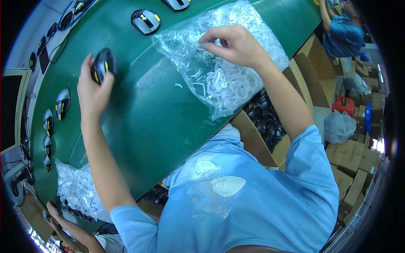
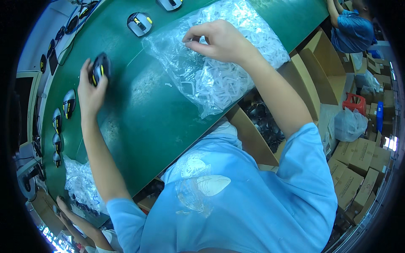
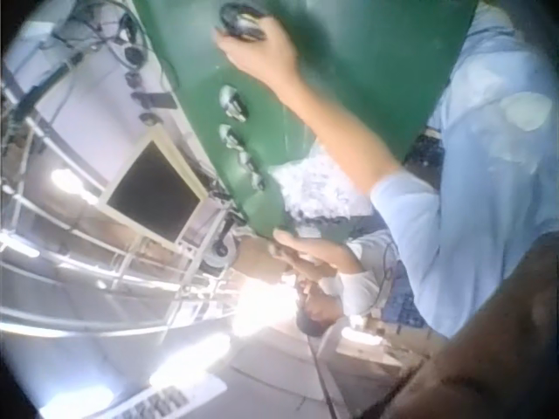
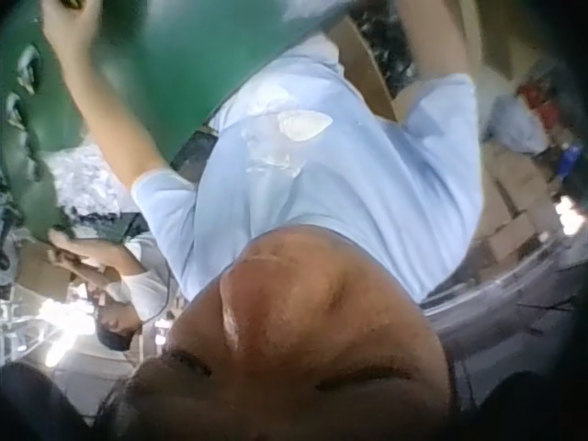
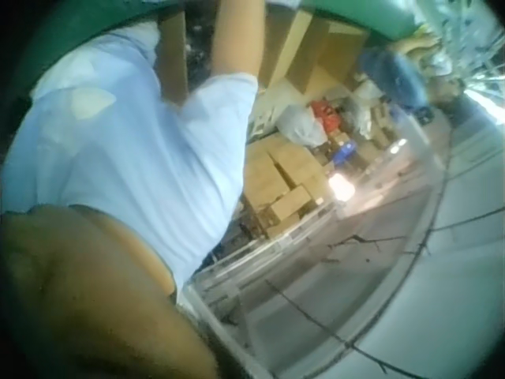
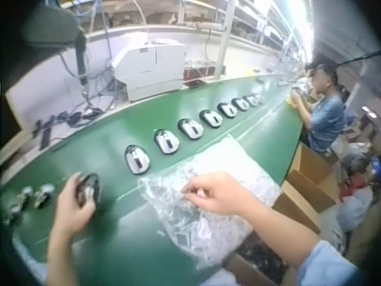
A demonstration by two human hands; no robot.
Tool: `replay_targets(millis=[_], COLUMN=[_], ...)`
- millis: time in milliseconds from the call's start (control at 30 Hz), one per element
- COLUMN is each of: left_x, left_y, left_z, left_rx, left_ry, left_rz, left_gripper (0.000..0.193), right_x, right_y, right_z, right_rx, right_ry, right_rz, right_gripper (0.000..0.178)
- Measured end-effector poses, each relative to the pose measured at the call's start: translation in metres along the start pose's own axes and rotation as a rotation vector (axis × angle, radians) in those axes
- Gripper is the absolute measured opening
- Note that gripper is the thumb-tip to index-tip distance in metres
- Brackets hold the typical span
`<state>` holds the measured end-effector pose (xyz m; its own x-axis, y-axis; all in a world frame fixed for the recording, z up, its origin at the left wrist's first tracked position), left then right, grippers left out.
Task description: The person assembles computer mice on a conveyor line by picking up mouse bodies, attaching top covers retrieved from a box onto them by hand, and placing the assembled mice onto the conveyor.
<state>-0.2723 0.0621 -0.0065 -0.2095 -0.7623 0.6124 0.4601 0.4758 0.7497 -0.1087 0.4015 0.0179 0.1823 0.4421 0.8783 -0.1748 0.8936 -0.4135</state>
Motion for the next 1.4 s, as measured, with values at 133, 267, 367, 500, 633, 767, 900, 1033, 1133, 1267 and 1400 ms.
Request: replay_targets(millis=[133, 267, 367, 500, 633, 767, 900, 1033, 1133, 1267, 1400], left_x=[-0.003, -0.018, -0.012, -0.007, -0.005, -0.024, -0.015, -0.014, -0.004, -0.021, -0.038], left_y=[0.043, 0.036, 0.038, 0.026, 0.027, 0.045, 0.063, 0.058, 0.06, 0.068, 0.08], left_z=[-0.089, -0.14, -0.159, -0.168, -0.173, -0.159, -0.161, -0.173, -0.181, -0.195, -0.202], left_rx=[-0.161, -0.178, -0.208, -0.18, -0.13, -0.185, -0.206, 0.244, 0.218, 0.31, 0.382], left_ry=[-0.138, -0.164, -0.091, -0.019, -0.065, -0.218, -0.111, 0.03, 0.13, 0.154, 0.101], left_rz=[0.186, 0.198, 0.21, 0.21, 0.127, 0.061, 0.002, -0.776, -0.983, -1.271, -1.472], left_gripper=[0.073, 0.068, 0.065, 0.067, 0.073, 0.079, 0.054, 0.02, 0.018, 0.018, 0.02], right_x=[-0.015, -0.01, -0.005, 0.008, 0.02, -0.012, -0.063, -0.071, -0.061, -0.064, -0.06], right_y=[0.013, 0.004, -0.002, -0.013, -0.041, -0.126, -0.183, -0.208, -0.203, -0.202, -0.195], right_z=[-0.012, -0.019, -0.026, -0.035, -0.031, -0.009, 0.01, 0.012, -0.002, -0.025, -0.037], right_rx=[-0.119, -0.092, -0.064, 0.022, 0.068, 0.358, 0.565, 0.627, 0.465, 0.51, 0.412], right_ry=[-0.024, 0.048, -0.004, 0.103, 0.179, 0.183, 0.064, 0.109, 0.271, 0.304, 0.357], right_rz=[0.176, 0.219, 0.113, -0.14, -0.101, 0.061, 0.087, 0.193, 0.563, 0.45, 0.403], right_gripper=[0.016, 0.019, 0.019, 0.013, 0.014, 0.013, 0.017, 0.023, 0.031, 0.03, 0.023])
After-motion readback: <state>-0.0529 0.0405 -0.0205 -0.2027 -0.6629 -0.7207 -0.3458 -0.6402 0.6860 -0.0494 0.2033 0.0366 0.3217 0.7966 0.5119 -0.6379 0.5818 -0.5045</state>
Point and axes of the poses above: each hand's wrist, its own z-axis towards the middle knuckle, its own x-axis out of the back of the hand, y = z × x, the point moved 8 cm from there along z, towards the middle knuckle, and after that the axes turned 11 degrees about -z, right-handed, at the moved point
